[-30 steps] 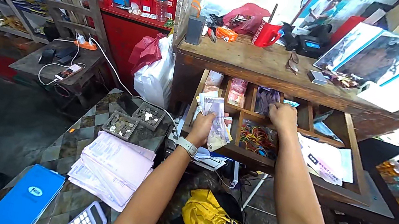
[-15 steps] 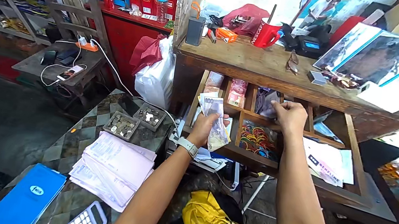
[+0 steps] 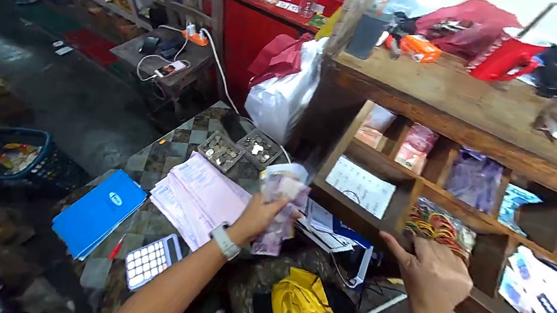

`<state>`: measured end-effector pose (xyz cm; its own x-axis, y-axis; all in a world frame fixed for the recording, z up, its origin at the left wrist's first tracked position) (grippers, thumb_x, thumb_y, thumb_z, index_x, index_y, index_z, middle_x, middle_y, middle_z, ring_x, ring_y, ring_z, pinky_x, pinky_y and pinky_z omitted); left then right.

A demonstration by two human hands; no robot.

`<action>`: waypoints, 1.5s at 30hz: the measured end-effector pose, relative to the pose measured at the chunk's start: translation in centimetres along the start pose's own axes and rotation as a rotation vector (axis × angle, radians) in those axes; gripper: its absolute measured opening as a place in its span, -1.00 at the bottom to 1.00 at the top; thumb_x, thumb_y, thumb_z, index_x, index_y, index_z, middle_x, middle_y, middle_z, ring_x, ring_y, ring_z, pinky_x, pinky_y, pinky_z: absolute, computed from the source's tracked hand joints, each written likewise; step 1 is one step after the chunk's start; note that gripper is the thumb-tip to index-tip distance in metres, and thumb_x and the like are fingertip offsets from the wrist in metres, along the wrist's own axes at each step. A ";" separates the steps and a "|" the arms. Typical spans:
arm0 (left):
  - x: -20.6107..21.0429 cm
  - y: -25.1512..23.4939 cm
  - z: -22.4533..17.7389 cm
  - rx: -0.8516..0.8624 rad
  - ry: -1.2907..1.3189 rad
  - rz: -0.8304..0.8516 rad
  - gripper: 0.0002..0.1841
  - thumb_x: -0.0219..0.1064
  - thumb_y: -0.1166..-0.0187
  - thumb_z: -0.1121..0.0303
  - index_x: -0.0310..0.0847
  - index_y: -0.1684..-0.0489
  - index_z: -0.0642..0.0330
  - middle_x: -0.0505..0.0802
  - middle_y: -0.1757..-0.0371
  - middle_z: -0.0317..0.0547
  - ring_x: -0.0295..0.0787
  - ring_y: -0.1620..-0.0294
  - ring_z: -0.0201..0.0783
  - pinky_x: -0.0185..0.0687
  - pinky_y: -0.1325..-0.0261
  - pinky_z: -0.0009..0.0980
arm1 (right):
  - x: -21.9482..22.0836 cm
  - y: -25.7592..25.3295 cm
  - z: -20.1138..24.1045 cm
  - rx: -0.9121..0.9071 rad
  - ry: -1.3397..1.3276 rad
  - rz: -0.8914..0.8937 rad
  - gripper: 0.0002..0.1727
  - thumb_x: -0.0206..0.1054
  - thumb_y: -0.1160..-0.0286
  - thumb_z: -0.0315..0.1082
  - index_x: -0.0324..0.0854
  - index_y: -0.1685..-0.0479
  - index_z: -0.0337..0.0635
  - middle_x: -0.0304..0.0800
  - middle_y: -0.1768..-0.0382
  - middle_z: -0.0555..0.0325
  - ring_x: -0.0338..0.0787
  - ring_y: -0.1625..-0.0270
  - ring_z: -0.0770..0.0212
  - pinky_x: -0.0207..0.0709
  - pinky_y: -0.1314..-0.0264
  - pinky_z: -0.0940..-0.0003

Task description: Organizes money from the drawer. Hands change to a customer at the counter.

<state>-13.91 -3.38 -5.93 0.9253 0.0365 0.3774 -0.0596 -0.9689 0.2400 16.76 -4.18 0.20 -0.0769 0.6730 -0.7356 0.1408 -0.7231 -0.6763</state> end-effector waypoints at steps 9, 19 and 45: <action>-26.4 9.5 7.5 -0.135 0.120 -0.778 -0.64 -0.18 -0.92 0.33 0.29 -0.42 0.42 0.90 0.14 0.11 0.92 0.28 -0.15 0.85 0.19 -0.24 | 3.5 -9.7 -6.2 0.061 0.080 0.042 -0.11 0.03 -0.70 0.32 0.68 0.29 -0.54 0.78 0.22 -0.54 0.82 0.07 -0.55 0.53 0.09 -0.44; -29.6 10.0 8.3 -0.167 0.160 -0.873 -0.54 0.15 -0.74 0.48 0.18 -0.57 0.41 0.81 0.15 0.13 0.86 0.36 -0.17 0.85 0.24 -0.26 | 17.2 -14.7 23.7 -0.054 -0.614 0.594 -0.59 0.08 -0.80 -0.39 0.58 -0.34 -0.58 0.66 -0.30 -0.55 0.66 -0.43 -0.39 0.42 -0.59 -0.18; -46.7 17.7 13.5 -0.422 0.097 -0.875 -0.80 0.07 -0.71 0.48 0.56 0.05 0.45 0.85 0.47 0.05 0.75 0.68 -0.21 0.74 0.59 -0.32 | 36.8 -10.4 27.3 0.504 -0.418 1.060 -0.62 0.27 -0.71 -0.31 0.67 -0.37 -0.33 0.68 -0.37 -0.43 0.59 -0.52 -0.38 0.31 -0.60 -0.35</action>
Point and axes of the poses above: each hand's wrist, its own y-axis away from the middle knuckle, its own x-axis out of the palm, z = x × y, the point moved 7 cm from there along -y, towards the middle knuckle
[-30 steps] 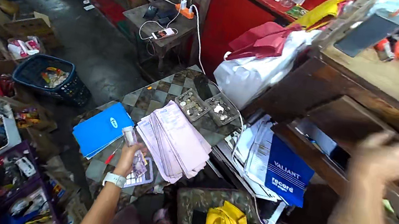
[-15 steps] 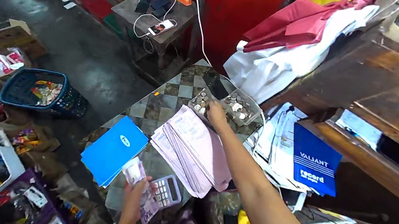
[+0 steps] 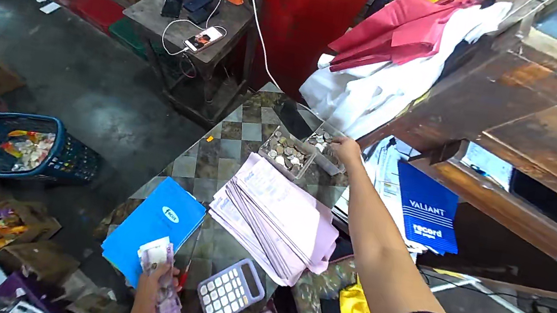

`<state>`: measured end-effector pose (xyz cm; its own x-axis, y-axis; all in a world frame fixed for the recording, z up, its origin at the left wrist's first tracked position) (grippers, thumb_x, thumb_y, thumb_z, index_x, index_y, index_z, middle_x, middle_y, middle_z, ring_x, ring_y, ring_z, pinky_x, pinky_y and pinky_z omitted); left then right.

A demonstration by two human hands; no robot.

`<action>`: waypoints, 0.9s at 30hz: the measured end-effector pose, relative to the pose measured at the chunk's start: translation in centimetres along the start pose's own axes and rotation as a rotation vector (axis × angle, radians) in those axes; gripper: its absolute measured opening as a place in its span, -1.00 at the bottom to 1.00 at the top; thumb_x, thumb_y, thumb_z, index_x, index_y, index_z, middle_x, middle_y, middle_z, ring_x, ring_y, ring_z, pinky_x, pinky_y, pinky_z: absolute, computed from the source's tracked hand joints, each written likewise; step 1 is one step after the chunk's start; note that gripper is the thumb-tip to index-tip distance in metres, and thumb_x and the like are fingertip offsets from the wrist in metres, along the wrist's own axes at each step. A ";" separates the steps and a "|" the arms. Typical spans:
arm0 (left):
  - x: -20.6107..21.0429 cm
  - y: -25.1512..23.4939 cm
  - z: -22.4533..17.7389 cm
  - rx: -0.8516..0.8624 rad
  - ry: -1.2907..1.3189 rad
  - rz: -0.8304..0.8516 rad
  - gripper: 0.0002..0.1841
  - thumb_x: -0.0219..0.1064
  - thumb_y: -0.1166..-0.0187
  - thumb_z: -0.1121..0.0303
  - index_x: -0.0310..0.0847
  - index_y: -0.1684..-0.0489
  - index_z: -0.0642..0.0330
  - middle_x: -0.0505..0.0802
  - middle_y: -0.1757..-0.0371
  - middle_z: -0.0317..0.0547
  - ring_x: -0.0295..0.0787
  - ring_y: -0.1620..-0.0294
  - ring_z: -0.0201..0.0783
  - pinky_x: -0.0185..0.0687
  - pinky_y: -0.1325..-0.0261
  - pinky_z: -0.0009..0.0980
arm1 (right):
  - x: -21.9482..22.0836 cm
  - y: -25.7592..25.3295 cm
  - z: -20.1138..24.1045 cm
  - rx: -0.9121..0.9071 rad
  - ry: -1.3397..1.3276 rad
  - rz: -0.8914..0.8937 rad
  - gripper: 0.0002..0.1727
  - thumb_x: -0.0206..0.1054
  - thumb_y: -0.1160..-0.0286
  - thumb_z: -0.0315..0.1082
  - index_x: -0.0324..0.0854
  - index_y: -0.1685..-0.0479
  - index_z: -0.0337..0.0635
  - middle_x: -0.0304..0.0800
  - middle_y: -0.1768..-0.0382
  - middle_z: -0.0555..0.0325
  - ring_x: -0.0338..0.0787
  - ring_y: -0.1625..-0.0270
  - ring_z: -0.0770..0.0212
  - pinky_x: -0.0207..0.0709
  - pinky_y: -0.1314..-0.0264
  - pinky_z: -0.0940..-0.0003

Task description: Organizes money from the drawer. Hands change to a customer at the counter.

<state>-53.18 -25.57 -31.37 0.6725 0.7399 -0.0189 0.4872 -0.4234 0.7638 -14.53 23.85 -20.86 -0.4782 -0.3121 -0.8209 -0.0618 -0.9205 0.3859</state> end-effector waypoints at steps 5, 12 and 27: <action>-0.2 -0.5 0.6 -0.040 0.023 -0.019 -0.78 0.07 -0.71 0.45 0.56 -0.01 0.45 0.84 0.49 0.05 0.73 0.70 -0.20 0.72 0.61 -0.31 | 2.2 -1.8 -1.3 0.005 0.196 0.057 -0.55 0.42 -0.57 -0.20 0.69 -0.30 -0.33 0.71 -0.32 -0.38 0.63 -0.49 -0.35 0.38 -0.53 -0.37; 0.0 -0.4 0.3 -0.055 0.044 -0.049 -0.77 0.07 -0.70 0.45 0.59 0.03 0.44 0.83 0.52 0.03 0.69 0.73 -0.22 0.67 0.64 -0.33 | 0.8 -0.8 -3.8 0.133 -0.812 -0.124 -0.84 0.27 -0.62 -0.41 0.53 -0.04 -0.27 0.57 0.31 0.11 0.52 0.43 0.32 0.45 0.36 0.41; 0.0 -0.3 0.1 -0.038 0.035 -0.097 -0.78 0.06 -0.70 0.45 0.59 0.07 0.42 0.84 0.51 0.05 0.68 0.73 -0.22 0.65 0.67 -0.33 | -1.1 2.2 -1.5 0.103 -1.729 0.231 -0.11 -0.52 -0.83 0.30 0.36 -0.47 -0.34 0.70 -0.25 -0.23 0.81 -0.24 -0.07 0.67 -0.34 0.10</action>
Point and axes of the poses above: each hand's wrist, its own y-axis away from the middle knuckle, its own x-axis out of the palm, z = x × y, the point moved 7 cm from there along -y, towards the middle knuckle
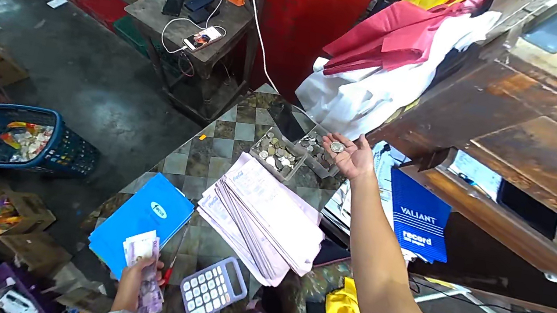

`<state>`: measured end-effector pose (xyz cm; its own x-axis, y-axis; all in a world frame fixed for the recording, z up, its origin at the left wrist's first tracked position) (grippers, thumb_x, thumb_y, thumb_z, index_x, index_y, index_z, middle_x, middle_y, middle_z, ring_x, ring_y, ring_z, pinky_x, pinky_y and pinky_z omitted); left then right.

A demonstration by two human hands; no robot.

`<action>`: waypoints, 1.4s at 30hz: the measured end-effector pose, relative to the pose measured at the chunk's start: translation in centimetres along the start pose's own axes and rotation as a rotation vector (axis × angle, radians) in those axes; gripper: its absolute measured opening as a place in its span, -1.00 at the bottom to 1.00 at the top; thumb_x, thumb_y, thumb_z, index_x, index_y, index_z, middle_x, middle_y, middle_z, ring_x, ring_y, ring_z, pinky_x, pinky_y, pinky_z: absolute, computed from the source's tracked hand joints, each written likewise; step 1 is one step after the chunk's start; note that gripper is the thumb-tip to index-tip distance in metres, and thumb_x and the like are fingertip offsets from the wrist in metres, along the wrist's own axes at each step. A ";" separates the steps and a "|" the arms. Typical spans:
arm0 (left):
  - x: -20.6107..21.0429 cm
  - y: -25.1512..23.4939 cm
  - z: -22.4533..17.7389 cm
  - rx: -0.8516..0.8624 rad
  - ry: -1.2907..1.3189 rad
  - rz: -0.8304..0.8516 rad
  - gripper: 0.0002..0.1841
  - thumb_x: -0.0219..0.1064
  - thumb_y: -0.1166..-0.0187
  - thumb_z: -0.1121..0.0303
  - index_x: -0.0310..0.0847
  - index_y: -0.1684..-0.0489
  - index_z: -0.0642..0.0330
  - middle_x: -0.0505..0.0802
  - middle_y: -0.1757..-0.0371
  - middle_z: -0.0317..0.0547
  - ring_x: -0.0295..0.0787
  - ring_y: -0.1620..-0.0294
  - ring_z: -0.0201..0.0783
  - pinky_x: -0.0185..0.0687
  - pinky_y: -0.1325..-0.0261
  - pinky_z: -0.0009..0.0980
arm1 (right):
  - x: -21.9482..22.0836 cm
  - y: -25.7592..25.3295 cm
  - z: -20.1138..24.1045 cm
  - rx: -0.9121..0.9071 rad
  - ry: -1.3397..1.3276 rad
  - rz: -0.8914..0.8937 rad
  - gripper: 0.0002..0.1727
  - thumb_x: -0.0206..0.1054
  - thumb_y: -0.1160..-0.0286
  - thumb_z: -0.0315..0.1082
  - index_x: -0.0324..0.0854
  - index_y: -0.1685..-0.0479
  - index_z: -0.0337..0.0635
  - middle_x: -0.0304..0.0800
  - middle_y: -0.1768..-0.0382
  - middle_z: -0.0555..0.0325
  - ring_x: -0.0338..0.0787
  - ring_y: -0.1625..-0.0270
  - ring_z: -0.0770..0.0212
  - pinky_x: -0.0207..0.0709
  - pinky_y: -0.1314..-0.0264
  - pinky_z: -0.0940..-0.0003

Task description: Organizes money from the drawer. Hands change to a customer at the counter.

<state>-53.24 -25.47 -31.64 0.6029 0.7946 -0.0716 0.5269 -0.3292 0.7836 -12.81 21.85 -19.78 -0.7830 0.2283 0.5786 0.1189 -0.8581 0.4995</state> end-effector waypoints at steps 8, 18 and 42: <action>0.0 -0.1 0.1 0.016 0.015 0.025 -0.77 0.03 -0.71 0.42 0.57 0.15 0.38 0.83 0.53 0.01 0.68 0.73 -0.23 0.65 0.65 -0.34 | -0.9 -0.9 -0.7 -0.111 0.844 -0.367 -0.77 0.28 -0.70 -0.21 0.59 0.07 -0.23 0.40 0.53 0.23 0.27 0.65 0.41 0.24 0.58 0.51; 0.1 0.3 -0.3 -0.006 0.037 0.013 -0.81 0.05 -0.67 0.46 0.56 0.17 0.38 0.83 0.54 0.03 0.67 0.75 -0.22 0.63 0.67 -0.34 | 0.2 -4.6 -4.2 0.023 1.607 -0.325 -0.48 0.50 -0.49 -0.17 0.68 -0.27 -0.42 0.69 -0.35 -0.36 0.64 -0.48 -0.23 0.42 -0.55 -0.19; 0.2 -0.2 -0.1 0.002 0.053 0.235 -0.76 0.11 -0.70 0.47 0.44 -0.08 0.55 0.85 0.47 0.20 0.78 0.66 -0.10 0.76 0.56 -0.25 | 9.2 22.4 -22.1 0.120 0.765 0.249 -0.80 0.03 -0.21 -0.61 0.50 0.40 -0.13 0.70 0.49 0.29 0.56 0.58 0.46 0.43 0.55 0.52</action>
Point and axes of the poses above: each hand's wrist, its own y-axis away from the middle knuckle, its own x-axis out of the palm, z = x × y, the point moved 7 cm from there along -y, towards the middle knuckle
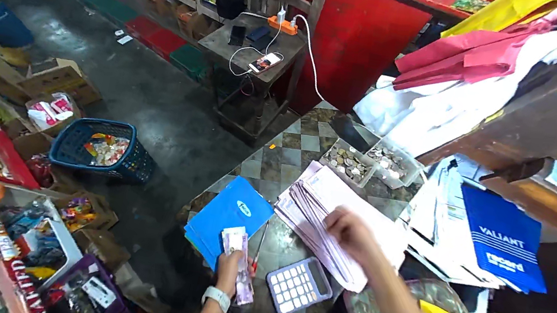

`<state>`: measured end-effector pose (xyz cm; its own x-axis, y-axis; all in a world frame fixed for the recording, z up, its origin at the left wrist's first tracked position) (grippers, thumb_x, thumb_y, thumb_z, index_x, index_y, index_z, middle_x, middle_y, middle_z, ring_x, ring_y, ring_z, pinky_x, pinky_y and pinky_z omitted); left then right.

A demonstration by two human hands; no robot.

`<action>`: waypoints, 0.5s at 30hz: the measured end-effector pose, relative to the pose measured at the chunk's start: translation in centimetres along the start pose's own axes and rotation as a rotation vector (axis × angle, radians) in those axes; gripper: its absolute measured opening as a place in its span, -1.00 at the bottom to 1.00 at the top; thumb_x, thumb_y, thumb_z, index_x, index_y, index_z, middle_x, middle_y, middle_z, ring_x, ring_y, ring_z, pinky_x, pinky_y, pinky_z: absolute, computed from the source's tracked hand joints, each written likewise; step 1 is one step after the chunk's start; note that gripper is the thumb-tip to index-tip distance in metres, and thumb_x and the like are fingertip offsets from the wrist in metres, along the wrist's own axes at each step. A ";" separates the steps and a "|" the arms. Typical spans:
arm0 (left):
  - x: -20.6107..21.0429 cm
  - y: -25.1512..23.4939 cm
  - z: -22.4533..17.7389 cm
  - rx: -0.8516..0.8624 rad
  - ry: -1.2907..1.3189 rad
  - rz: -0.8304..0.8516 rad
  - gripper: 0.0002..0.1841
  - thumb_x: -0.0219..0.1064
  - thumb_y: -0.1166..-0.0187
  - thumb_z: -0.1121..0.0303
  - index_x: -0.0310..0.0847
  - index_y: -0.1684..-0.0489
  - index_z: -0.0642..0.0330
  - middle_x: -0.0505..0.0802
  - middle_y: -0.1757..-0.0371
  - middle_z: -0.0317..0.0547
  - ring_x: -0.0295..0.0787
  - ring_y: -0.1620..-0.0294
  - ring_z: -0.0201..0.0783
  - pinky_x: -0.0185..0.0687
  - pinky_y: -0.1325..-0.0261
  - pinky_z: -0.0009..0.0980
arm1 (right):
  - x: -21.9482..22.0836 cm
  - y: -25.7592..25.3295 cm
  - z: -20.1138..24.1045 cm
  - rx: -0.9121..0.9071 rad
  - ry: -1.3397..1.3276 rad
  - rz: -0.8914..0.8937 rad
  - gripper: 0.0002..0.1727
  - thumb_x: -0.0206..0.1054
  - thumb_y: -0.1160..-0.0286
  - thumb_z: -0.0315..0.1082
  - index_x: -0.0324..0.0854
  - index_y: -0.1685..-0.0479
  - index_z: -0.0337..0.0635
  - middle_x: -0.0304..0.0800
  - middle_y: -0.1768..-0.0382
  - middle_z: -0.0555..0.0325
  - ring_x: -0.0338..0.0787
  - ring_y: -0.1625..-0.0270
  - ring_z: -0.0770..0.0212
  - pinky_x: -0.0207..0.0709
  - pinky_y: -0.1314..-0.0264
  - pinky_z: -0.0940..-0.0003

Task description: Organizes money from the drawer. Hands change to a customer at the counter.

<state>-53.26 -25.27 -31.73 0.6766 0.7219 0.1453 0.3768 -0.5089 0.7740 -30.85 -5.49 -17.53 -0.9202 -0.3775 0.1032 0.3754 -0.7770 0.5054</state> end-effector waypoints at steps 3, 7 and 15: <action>0.3 0.2 -0.1 0.000 0.006 0.002 -0.75 0.11 -0.72 0.47 0.41 -0.15 0.54 0.85 0.45 0.18 0.79 0.65 -0.10 0.77 0.54 -0.26 | 10.0 7.1 -8.7 0.299 0.493 0.621 -0.88 0.18 -0.44 -0.50 0.59 0.16 -0.25 0.61 0.41 0.27 0.49 0.48 0.43 0.40 0.40 0.43; 0.5 1.7 -0.7 0.002 -0.035 0.107 -0.73 0.09 -0.70 0.54 0.36 -0.26 0.51 0.84 0.33 0.16 0.80 0.56 -0.15 0.78 0.43 -0.29 | 15.1 11.7 -13.4 0.348 0.639 0.820 -0.71 0.25 -0.56 -0.50 0.63 -0.19 -0.38 0.70 0.20 0.00 0.58 0.34 0.27 0.52 0.18 0.26; -3.4 2.0 -13.8 0.147 -0.010 0.312 -0.77 0.06 -0.64 0.59 0.46 -0.16 0.49 0.87 0.34 0.07 0.82 0.53 -0.21 0.81 0.39 -0.33 | 20.7 1.7 -0.7 0.055 -0.552 0.049 -0.67 -0.10 -0.87 -0.40 0.44 -0.34 -0.39 0.82 -0.04 -0.06 0.90 -0.01 0.10 0.81 -0.16 0.22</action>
<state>-63.54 -22.27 -22.18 0.7793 0.5168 0.3544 0.2377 -0.7670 0.5960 -49.21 -15.00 -15.09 -0.8289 -0.0807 0.5535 0.4261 -0.7322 0.5313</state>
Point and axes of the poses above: each hand's wrist, its own y-axis away from the middle knuckle, its own x-axis out of the palm, z = x × y, the point moved 7 cm from there along -y, towards the middle knuckle
